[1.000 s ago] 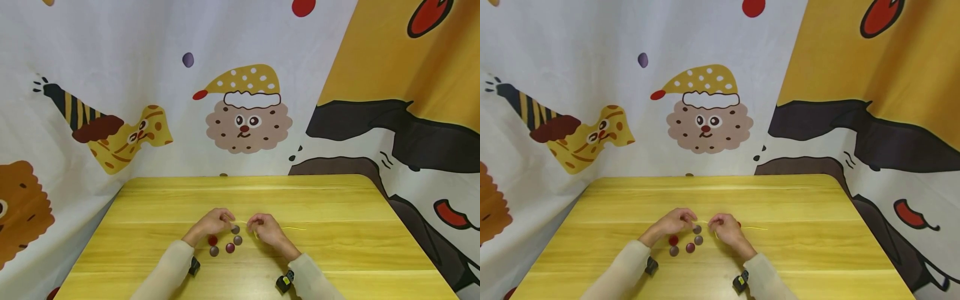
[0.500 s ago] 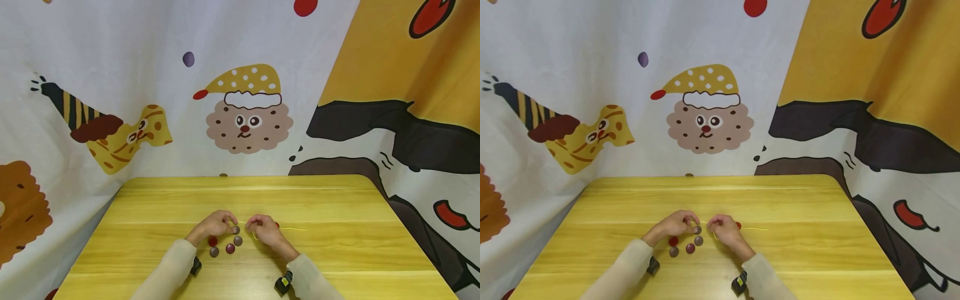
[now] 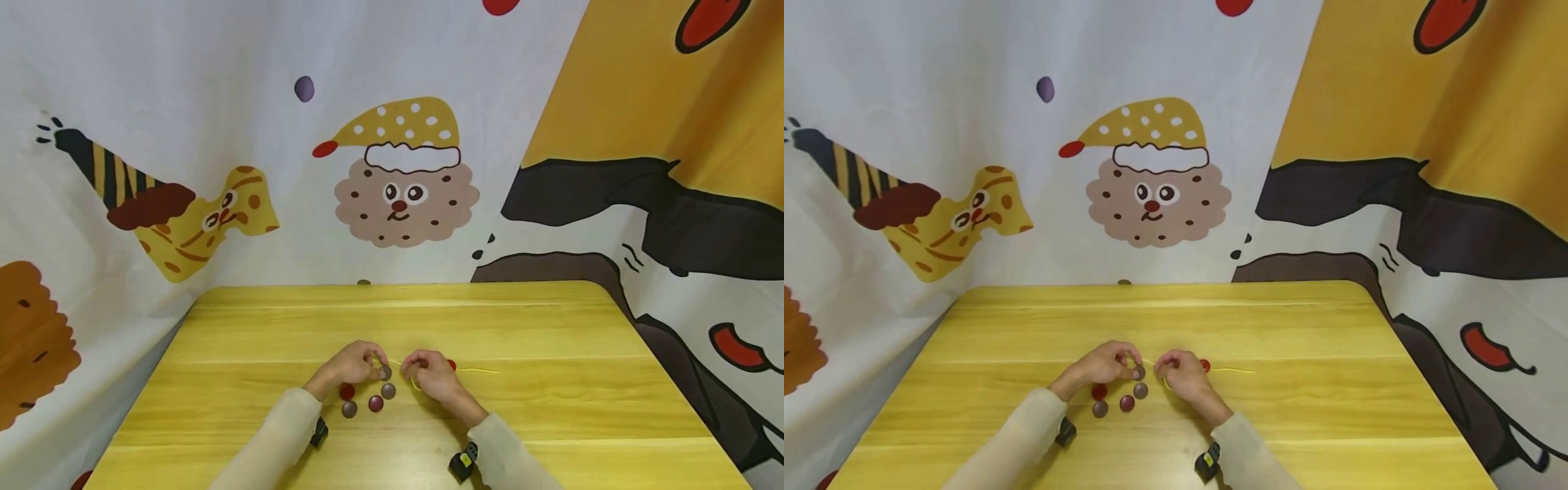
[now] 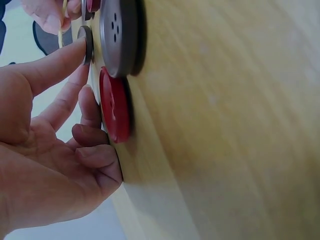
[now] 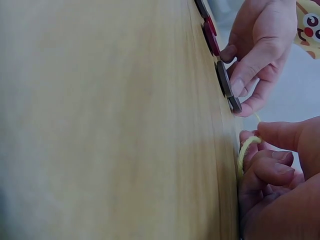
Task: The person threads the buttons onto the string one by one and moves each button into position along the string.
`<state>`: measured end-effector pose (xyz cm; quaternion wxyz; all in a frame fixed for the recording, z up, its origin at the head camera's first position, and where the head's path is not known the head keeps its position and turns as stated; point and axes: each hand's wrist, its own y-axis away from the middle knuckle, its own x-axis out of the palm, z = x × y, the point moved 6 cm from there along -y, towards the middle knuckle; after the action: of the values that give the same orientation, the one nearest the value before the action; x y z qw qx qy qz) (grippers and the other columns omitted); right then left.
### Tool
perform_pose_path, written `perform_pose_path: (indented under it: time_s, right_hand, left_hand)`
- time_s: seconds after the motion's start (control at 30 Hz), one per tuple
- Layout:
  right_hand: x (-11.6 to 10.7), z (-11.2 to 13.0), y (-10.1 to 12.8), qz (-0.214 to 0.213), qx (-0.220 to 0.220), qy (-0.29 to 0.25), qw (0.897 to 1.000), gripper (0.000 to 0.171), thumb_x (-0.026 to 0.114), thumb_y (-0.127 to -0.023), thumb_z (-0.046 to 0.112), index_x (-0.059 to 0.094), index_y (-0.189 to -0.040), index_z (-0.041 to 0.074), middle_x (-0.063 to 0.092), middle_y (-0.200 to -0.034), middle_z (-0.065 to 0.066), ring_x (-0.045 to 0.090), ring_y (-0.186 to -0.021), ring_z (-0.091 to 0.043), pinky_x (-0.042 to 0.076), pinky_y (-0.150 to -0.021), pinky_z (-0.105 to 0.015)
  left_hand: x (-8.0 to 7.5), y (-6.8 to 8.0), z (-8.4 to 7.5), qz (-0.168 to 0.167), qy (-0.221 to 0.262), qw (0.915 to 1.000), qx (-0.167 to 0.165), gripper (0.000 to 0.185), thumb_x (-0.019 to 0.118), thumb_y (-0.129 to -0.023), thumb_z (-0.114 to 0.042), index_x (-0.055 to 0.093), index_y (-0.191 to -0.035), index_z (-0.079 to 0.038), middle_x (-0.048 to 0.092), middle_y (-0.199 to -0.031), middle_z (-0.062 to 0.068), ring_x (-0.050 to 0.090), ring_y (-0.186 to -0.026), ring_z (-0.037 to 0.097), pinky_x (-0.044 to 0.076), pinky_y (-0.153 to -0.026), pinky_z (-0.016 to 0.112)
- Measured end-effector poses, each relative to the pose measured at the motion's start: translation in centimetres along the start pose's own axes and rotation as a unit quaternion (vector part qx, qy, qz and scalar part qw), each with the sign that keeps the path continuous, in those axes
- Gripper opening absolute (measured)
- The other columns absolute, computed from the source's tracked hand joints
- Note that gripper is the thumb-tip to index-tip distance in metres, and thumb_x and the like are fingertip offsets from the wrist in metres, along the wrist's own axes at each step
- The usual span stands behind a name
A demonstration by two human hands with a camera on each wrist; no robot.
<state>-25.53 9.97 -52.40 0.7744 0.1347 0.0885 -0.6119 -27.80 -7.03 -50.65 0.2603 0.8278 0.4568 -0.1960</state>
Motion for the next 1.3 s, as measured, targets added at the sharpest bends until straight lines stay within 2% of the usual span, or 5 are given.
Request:
perform_pose_path:
  time_s: [0.3, 0.43, 0.67, 0.97, 1.3]
  right_hand:
    - [-0.2, -0.1, -0.2, 0.0, 0.005, 0.008, 1.0, 0.011, 0.059, -0.092, 0.001, 0.07, -0.094, 0.0, 0.068, -0.085, -0.008, 0.051, -0.065, -0.012, 0.041, -0.054, -0.021]
    - [-0.1, 0.2, -0.2, -0.004, 0.003, 0.001, 1.0, 0.011, 0.059, -0.092, -0.001, 0.069, -0.095, -0.003, 0.069, -0.088, -0.014, 0.05, -0.066, -0.013, 0.039, -0.054, -0.021]
    - [-0.4, 4.0, 1.8, 0.005, -0.001, -0.01, 1.0, 0.014, 0.055, -0.091, -0.006, 0.065, -0.097, -0.013, 0.066, -0.094, -0.029, 0.05, -0.069, -0.016, 0.037, -0.055, -0.02]
    - [-0.1, 0.9, 0.2, 0.005, 0.012, -0.002, 1.0, 0.011, 0.06, -0.092, 0.002, 0.068, -0.096, -0.004, 0.069, -0.091, -0.014, 0.048, -0.066, -0.012, 0.038, -0.054, -0.021]
    - [-0.2, 0.8, 0.3, 0.023, 0.01, -0.013, 1.0, 0.011, 0.06, -0.093, 0.005, 0.069, -0.096, -0.001, 0.069, -0.09, -0.012, 0.051, -0.067, -0.013, 0.041, -0.056, -0.023]
  left_hand:
    - [-0.1, 0.1, -0.4, -0.002, 0.0, 1.0, 0.001, 0.011, 0.076, -0.087, -0.012, 0.07, -0.095, -0.011, 0.043, -0.063, -0.003, 0.037, -0.054, 0.012, 0.032, -0.052, 0.026]
    - [-0.1, 0.0, -0.4, -0.003, -0.005, 1.0, 0.0, 0.01, 0.076, -0.087, -0.012, 0.07, -0.095, -0.011, 0.044, -0.064, -0.003, 0.038, -0.054, 0.012, 0.032, -0.052, 0.025]
    - [0.1, -0.1, -0.1, 0.0, -0.003, 1.0, -0.007, 0.01, 0.076, -0.087, -0.013, 0.07, -0.095, -0.012, 0.041, -0.06, -0.003, 0.035, -0.051, 0.011, 0.03, -0.05, 0.025]
    - [0.1, 0.0, -0.1, -0.006, -0.002, 0.9999, -0.011, 0.011, 0.076, -0.087, -0.014, 0.069, -0.094, -0.01, 0.043, -0.064, -0.003, 0.037, -0.053, 0.011, 0.031, -0.05, 0.024]
    - [-0.2, 0.3, 0.3, -0.02, 0.017, 0.9994, -0.024, 0.011, 0.077, -0.086, -0.013, 0.07, -0.092, -0.008, 0.047, -0.067, -0.001, 0.04, -0.057, 0.013, 0.035, -0.055, 0.027]
